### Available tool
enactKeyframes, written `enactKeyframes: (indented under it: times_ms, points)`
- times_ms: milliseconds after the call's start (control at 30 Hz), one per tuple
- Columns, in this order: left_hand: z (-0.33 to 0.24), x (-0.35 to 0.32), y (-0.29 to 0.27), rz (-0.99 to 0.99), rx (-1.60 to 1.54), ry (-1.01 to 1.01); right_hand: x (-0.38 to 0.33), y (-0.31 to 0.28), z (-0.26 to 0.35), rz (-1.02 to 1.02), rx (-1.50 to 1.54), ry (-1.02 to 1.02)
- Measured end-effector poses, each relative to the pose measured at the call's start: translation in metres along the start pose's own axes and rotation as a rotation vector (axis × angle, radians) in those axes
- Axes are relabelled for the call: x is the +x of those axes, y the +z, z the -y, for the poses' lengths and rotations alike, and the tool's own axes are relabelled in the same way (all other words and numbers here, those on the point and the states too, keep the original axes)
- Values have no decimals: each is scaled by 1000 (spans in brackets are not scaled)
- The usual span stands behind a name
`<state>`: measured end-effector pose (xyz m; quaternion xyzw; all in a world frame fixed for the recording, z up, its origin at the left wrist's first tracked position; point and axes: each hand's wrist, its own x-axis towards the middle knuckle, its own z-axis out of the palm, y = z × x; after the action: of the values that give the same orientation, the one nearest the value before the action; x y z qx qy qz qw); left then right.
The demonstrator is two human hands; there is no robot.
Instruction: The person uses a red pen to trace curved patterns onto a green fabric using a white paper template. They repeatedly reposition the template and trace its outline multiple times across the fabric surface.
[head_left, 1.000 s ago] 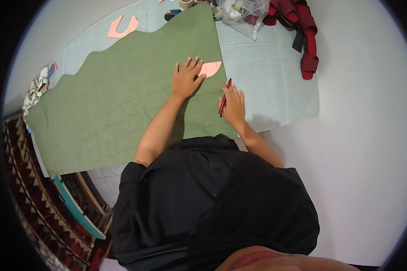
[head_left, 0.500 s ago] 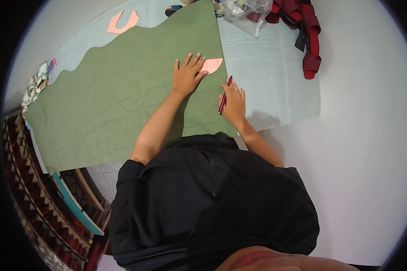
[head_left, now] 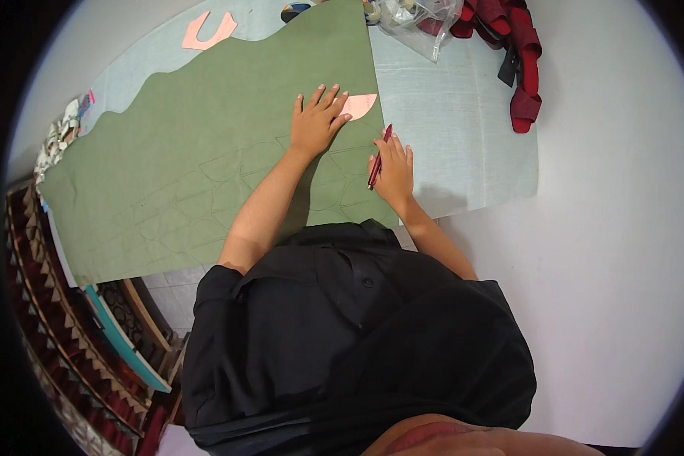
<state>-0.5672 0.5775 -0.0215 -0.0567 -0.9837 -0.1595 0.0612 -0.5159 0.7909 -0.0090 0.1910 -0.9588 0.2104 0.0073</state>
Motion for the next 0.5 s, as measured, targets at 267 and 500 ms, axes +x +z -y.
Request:
enactKeyframes:
  times_ms: [267, 500]
  points:
    - [0, 0, -1, -8, 6, 0, 0, -2, 1, 17, 33, 4]
    - [0, 1, -2, 15, -33, -11, 1, -4, 3, -33, 6, -24]
